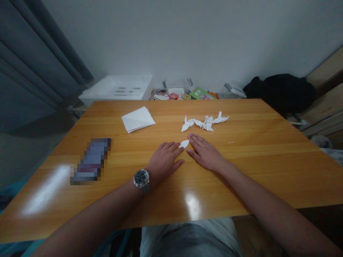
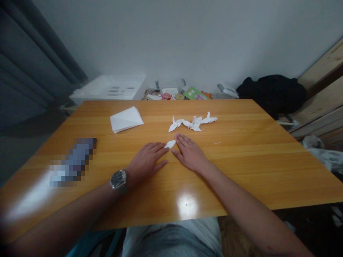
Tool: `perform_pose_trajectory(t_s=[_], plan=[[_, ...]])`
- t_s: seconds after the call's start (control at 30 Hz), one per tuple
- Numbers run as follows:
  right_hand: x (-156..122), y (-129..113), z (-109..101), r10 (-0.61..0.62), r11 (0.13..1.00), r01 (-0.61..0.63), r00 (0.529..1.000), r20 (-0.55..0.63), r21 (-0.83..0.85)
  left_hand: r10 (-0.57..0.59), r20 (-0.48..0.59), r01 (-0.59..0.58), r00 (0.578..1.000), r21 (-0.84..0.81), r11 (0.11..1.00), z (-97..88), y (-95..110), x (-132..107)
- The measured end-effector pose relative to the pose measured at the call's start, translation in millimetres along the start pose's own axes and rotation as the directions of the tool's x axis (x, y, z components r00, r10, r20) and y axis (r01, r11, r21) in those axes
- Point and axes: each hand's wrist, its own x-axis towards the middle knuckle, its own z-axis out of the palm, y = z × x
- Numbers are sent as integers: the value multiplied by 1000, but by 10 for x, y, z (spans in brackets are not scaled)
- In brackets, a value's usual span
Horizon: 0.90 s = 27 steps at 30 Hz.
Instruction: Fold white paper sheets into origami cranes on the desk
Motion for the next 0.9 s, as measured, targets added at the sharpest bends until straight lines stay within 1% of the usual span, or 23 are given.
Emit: perform_pose_trajectory(t_s=[0.13, 0.23, 0.3, 0.37, 0.43, 0.57, 0.63, 0.8, 0.9], plan=[[18, -12, -45, -1, 1000, 1, 1000, -19, 12, 15, -32, -17, 999, -48, 999, 14, -35, 8], [31, -13, -95, 6, 998, 1, 996, -94, 70, 31, -54, -36, 998, -87, 996, 31, -68, 17], [37, -2, -120, -21, 991, 41, 987, -159, 128, 48, -65, -55, 997, -112, 992, 45, -89, 26], [42, 12, -131, -85, 977, 121, 977, -194, 177, 60, -79, -71, 995, -139, 988, 60, -109, 36], [45, 22, -130, -149, 958, 190, 969, -195, 214, 65, -96, -81, 993, -173, 982, 73, -129, 49], [53, 15, -118, -220, 927, 262, 959, -177, 267, 64, -119, -92, 991, -249, 964, 78, -153, 73], [57, 3, -116, -253, 915, 293, 952, -172, 278, 44, -122, -77, 992, -281, 957, 71, -153, 81], [58, -24, -119, -268, 905, 308, 949, -169, 294, -54, -145, 9, 988, -296, 955, 75, -145, 87], [56, -31, -120, -259, 905, 301, 951, -170, 302, -78, -146, 32, 986, -297, 954, 95, -150, 88]])
